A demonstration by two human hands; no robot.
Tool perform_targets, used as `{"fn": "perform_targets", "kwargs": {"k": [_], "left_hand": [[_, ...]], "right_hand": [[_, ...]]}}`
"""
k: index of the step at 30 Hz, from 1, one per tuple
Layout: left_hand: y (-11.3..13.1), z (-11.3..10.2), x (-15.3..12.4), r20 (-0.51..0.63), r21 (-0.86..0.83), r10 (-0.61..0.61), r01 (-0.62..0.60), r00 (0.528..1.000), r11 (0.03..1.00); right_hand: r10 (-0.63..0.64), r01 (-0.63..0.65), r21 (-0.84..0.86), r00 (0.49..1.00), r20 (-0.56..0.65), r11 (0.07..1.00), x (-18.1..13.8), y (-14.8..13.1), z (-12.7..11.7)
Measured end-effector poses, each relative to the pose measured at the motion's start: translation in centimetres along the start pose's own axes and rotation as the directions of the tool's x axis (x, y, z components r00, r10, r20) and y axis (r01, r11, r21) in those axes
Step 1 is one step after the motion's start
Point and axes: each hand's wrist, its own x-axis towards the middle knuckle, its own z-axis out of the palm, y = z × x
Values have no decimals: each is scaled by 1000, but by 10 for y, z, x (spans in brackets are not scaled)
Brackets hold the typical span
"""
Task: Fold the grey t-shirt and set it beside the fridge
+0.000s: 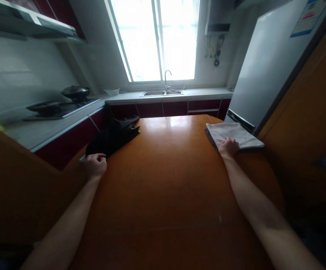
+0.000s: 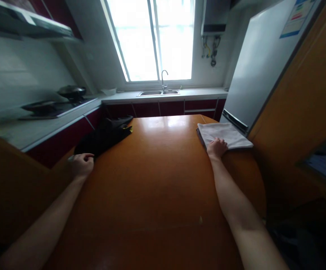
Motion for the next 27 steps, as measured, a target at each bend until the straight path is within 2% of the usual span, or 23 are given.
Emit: {"fn": "perform_targets", "kwargs": {"k": [4,8,12,15,17,19,21,23,24,25,27], "left_hand": [[8,5,-3,23,-17,25,-25,999,1000],[14,5,-4,79,-31,54,-52,995,998],[20,1,-5,15,-31,74,-74,997,997],[28,-1,-7,-3,-29,104,-104,995,994],[37,-2,-8,19,-23,120,-120,993,993],[51,-5,-11,59,-21,133,-132,989,991],[67,-9,-17,118,-68,184,-177,976,982],[87,-14,-29,195,-174,276,-244,941,954],[98,-15,-37,234,-241,326,-270,916,932],[110,-15,-47,292,-304,368,-279,883,911],[134,-10,-69,398,-421,446,-272,802,865]], "right_hand": [[86,-84,-41,995,50,996,3,11,3],[105,-115,120,990,90,986,2,-1,1],[-43,-22,284,974,222,959,-3,-29,-3],[-241,95,378,900,363,921,-29,-59,-2],[-413,174,478,789,455,861,-63,-83,-3],[-683,246,684,540,492,687,-110,-110,-8],[-825,217,820,357,439,530,-158,-136,-18],[-931,161,919,119,345,361,-197,-157,-32],[-953,119,945,38,301,304,-210,-163,-38],[-960,82,958,-16,278,276,-220,-167,-43],[-952,11,954,-54,301,301,-229,-166,-49]]}}
